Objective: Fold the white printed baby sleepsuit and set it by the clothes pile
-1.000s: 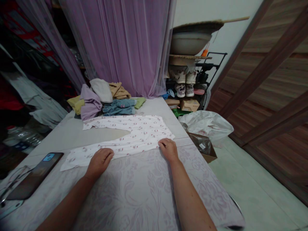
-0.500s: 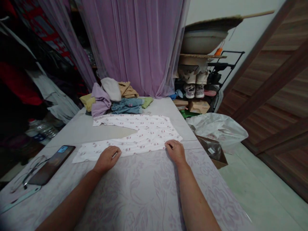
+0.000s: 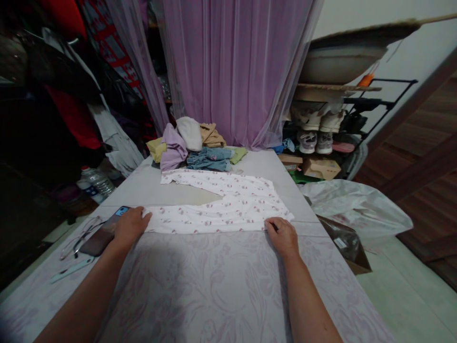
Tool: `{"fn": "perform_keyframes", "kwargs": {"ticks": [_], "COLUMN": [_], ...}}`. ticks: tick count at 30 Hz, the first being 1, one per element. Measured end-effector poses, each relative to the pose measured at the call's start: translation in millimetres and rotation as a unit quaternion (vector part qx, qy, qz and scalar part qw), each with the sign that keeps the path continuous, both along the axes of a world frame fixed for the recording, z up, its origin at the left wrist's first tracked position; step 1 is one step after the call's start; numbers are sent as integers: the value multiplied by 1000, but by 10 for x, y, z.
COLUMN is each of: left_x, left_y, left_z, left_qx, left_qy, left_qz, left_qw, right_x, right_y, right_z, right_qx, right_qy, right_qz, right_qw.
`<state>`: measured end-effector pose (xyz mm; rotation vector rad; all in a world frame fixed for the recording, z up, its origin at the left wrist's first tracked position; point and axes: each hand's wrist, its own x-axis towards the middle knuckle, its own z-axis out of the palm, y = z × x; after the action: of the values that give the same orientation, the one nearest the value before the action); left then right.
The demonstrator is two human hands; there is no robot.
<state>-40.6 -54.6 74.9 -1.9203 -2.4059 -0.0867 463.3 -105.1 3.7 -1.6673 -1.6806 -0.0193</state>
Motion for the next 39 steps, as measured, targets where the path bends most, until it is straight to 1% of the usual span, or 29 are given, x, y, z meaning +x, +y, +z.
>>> {"fn": "perform_keyframes", "kwargs": {"ticks": [4,6,8,10,12,14,15,17,19,22,24,27,30,32,34,36,39], "left_x": [-1,19,43,51,19,-59,-110,-206,-259,-235,-189,-158,-180,-195,-198,-192,-181], "left_y": [47,73,94,111,121,110,92,29,-57,-169,-203,-206,-199,-203,-214,-229,-248], "left_z": [62,75,58,18,-26,-61,-75,-100,-124,-148,-153,-152,-161,-172,-180,-183,-180], "left_qx": [-61,-73,-49,2,54,97,113,122,99,49,34,27,35,41,44,43,47], "left_qy": [-33,-62,-101,-173,-270,-331,-337,-317,-278,-204,-167,-164,-178,-182,-185,-183,-179], "left_qz": [22,26,18,22,38,61,73,83,69,53,50,34,30,30,25,20,8], "left_qw": [997,995,994,985,961,937,932,937,953,976,984,985,983,982,982,982,983], "right_x": [-2,-4,-9,-16,-26,-34,-35,-33,-25,-25,-60,-218,-518,-761,-995,-1186,-1351], "right_y": [-1,0,-1,-3,-4,1,4,12,16,11,24,137,407,643,874,1062,1229], "right_z": [-9,-15,-25,-38,-52,-62,-67,-77,-90,-81,-20,186,475,653,784,858,880], "right_qx": [-2,0,11,25,27,16,11,6,7,8,-1,-37,-94,-106,-157,-202,-235], "right_qy": [-14,-26,-43,-61,-80,-95,-99,-101,-100,-102,-108,-120,-124,-134,-178,-223,-255], "right_qz": [-7,-6,-10,-17,-25,-30,-32,-36,-36,-40,-54,-59,-20,10,46,65,86], "right_qw": [1000,1000,999,998,996,995,995,994,994,994,993,990,988,985,970,951,934]}}
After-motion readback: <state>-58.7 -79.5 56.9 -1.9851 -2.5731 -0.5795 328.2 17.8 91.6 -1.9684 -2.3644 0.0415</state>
